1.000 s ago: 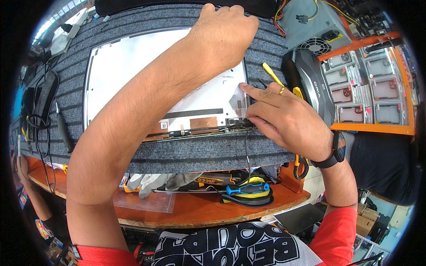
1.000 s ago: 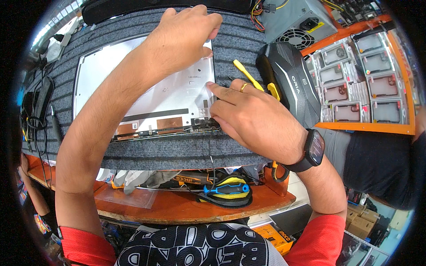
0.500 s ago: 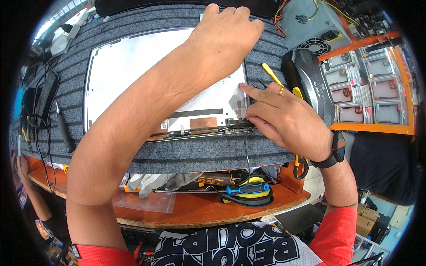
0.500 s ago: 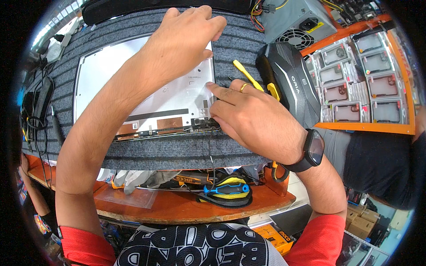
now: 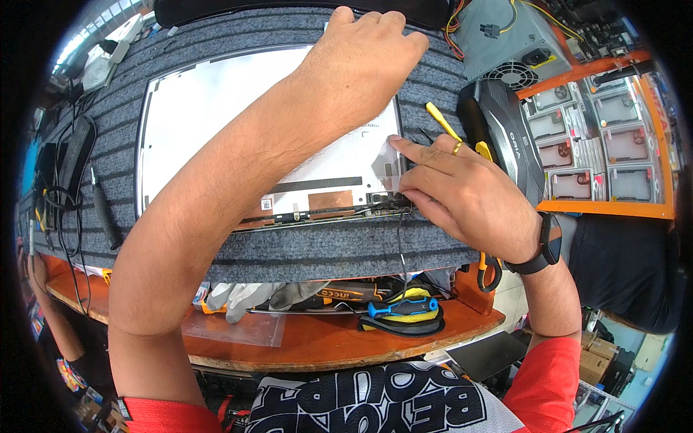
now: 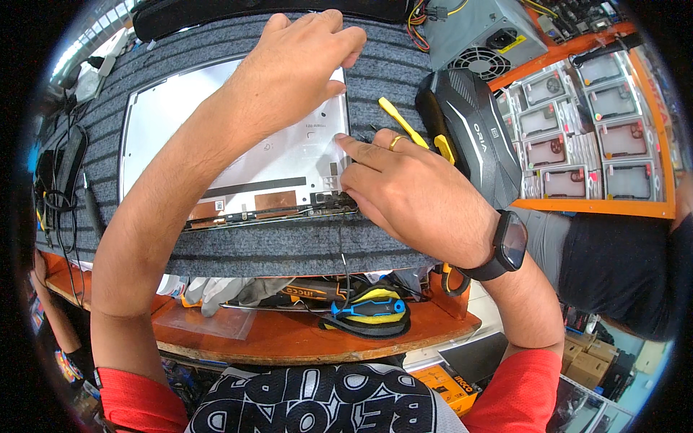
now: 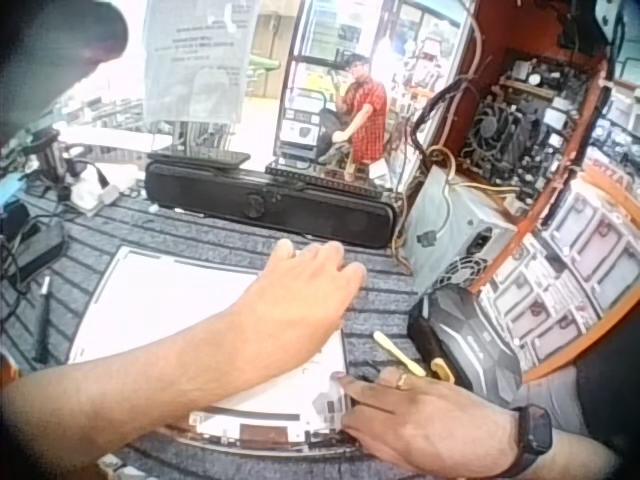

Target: The person manipulates the frame and internal components of a laptop screen assembly on a workbench, using tweezers to handle small wires and adhesive strips.

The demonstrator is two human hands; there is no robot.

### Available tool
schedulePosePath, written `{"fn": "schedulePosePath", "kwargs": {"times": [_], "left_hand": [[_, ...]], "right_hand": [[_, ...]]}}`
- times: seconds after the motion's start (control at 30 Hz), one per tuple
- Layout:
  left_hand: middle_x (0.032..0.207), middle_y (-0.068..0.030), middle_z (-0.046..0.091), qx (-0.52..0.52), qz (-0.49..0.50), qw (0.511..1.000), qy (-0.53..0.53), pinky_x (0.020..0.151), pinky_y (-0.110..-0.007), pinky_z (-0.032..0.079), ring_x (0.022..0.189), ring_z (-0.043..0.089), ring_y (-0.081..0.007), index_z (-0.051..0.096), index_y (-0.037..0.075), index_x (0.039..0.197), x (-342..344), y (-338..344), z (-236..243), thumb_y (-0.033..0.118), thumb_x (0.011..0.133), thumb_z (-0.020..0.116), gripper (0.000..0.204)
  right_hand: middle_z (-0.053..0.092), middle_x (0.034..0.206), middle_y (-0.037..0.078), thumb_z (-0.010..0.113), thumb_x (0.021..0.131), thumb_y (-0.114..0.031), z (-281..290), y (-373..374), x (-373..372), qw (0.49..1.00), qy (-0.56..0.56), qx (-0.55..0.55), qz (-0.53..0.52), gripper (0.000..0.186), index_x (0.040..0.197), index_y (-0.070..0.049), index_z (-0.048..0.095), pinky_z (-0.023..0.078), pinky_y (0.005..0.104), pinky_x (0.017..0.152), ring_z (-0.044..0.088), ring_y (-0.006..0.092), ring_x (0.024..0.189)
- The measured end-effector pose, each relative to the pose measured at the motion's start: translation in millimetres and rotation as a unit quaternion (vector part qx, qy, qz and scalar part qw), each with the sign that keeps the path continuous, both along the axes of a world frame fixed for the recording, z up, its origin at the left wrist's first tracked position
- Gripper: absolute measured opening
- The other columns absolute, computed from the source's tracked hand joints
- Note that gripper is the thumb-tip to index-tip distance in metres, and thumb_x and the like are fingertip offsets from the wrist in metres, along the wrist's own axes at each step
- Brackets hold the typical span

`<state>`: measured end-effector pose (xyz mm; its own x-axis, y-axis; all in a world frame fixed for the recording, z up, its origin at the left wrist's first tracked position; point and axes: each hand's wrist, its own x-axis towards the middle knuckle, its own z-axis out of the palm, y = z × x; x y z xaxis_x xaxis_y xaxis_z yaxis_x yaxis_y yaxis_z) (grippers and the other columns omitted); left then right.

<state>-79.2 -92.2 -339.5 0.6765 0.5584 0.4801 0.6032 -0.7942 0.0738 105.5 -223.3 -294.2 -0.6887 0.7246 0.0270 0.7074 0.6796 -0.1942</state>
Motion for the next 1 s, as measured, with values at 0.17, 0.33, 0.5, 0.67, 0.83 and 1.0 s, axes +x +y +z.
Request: {"fn": "schedulePosePath", "kwargs": {"times": [0.17, 0.33, 0.5, 0.67, 0.83, 1.0], "left_hand": [[0.105, -0.0058, 0.064, -0.024, -0.014, 0.999, -0.017, 0.088, -0.046, 0.041, 0.109, 0.064, -0.0276, 0.063, 0.013, 0.107, -4.0, 6.2, 0.2, 0.012, 0.086, 0.080, 0.027], [0.105, -0.0058, 0.063, -0.041, -0.006, 0.999, -0.014, 0.089, -0.046, 0.041, 0.109, 0.064, -0.0277, 0.063, 0.013, 0.105, -8.0, 8.3, -0.4, 0.012, 0.088, 0.076, 0.022], [0.105, -0.0043, 0.063, 0.005, -0.092, 0.995, 0.021, 0.088, -0.041, 0.044, 0.107, 0.064, -0.0233, 0.075, 0.011, 0.109, -23.3, -5.8, -1.9, 0.008, 0.091, 0.071, 0.019], [0.103, -0.0044, 0.062, 0.019, -0.097, 0.992, 0.077, 0.088, -0.038, 0.045, 0.105, 0.063, -0.0208, 0.079, 0.012, 0.117, -30.7, -18.9, -6.7, 0.006, 0.090, 0.068, 0.030], [0.100, -0.0051, 0.061, 0.023, -0.108, 0.993, 0.037, 0.088, -0.038, 0.044, 0.102, 0.062, -0.0219, 0.078, 0.010, 0.116, -38.3, -17.4, -9.7, 0.005, 0.088, 0.066, 0.031], [0.102, -0.0074, 0.061, -0.100, -0.147, 0.983, -0.043, 0.089, -0.041, 0.044, 0.101, 0.061, -0.0258, 0.076, 0.006, 0.111, -45.7, -16.4, 4.8, 0.005, 0.086, 0.065, 0.027]], "right_hand": [[0.068, 0.132, 0.019, 0.074, 0.088, -0.010, 0.2, -0.3, 0.4, 1.000, 0.001, 0.000, 0.001, 0.018, 0.103, -0.002, 0.067, 0.054, 0.0424, 0.099, 0.064, 0.0351, 0.112], [0.068, 0.133, 0.019, 0.075, 0.088, -0.010, 0.0, -0.1, 0.5, 1.000, 0.001, 0.003, 0.003, 0.019, 0.103, -0.002, 0.067, 0.054, 0.0427, 0.100, 0.064, 0.0352, 0.112], [0.068, 0.132, 0.019, 0.074, 0.088, -0.010, -1.2, -1.2, 0.6, 1.000, 0.005, 0.007, 0.001, 0.018, 0.103, -0.002, 0.067, 0.053, 0.0428, 0.100, 0.065, 0.0351, 0.112], [0.070, 0.130, 0.019, 0.073, 0.089, -0.011, -1.2, -1.1, 1.5, 1.000, 0.001, 0.026, 0.007, 0.016, 0.101, -0.002, 0.067, 0.053, 0.0421, 0.100, 0.066, 0.0349, 0.110], [0.070, 0.129, 0.019, 0.073, 0.089, -0.010, -1.9, -0.7, 0.2, 1.000, 0.014, 0.024, 0.004, 0.015, 0.099, -0.002, 0.067, 0.054, 0.0420, 0.099, 0.066, 0.0349, 0.109], [0.070, 0.128, 0.019, 0.073, 0.088, -0.010, -2.1, -1.1, 0.6, 1.000, 0.021, 0.023, 0.001, 0.014, 0.098, -0.001, 0.067, 0.054, 0.0420, 0.097, 0.066, 0.0347, 0.108]]}}
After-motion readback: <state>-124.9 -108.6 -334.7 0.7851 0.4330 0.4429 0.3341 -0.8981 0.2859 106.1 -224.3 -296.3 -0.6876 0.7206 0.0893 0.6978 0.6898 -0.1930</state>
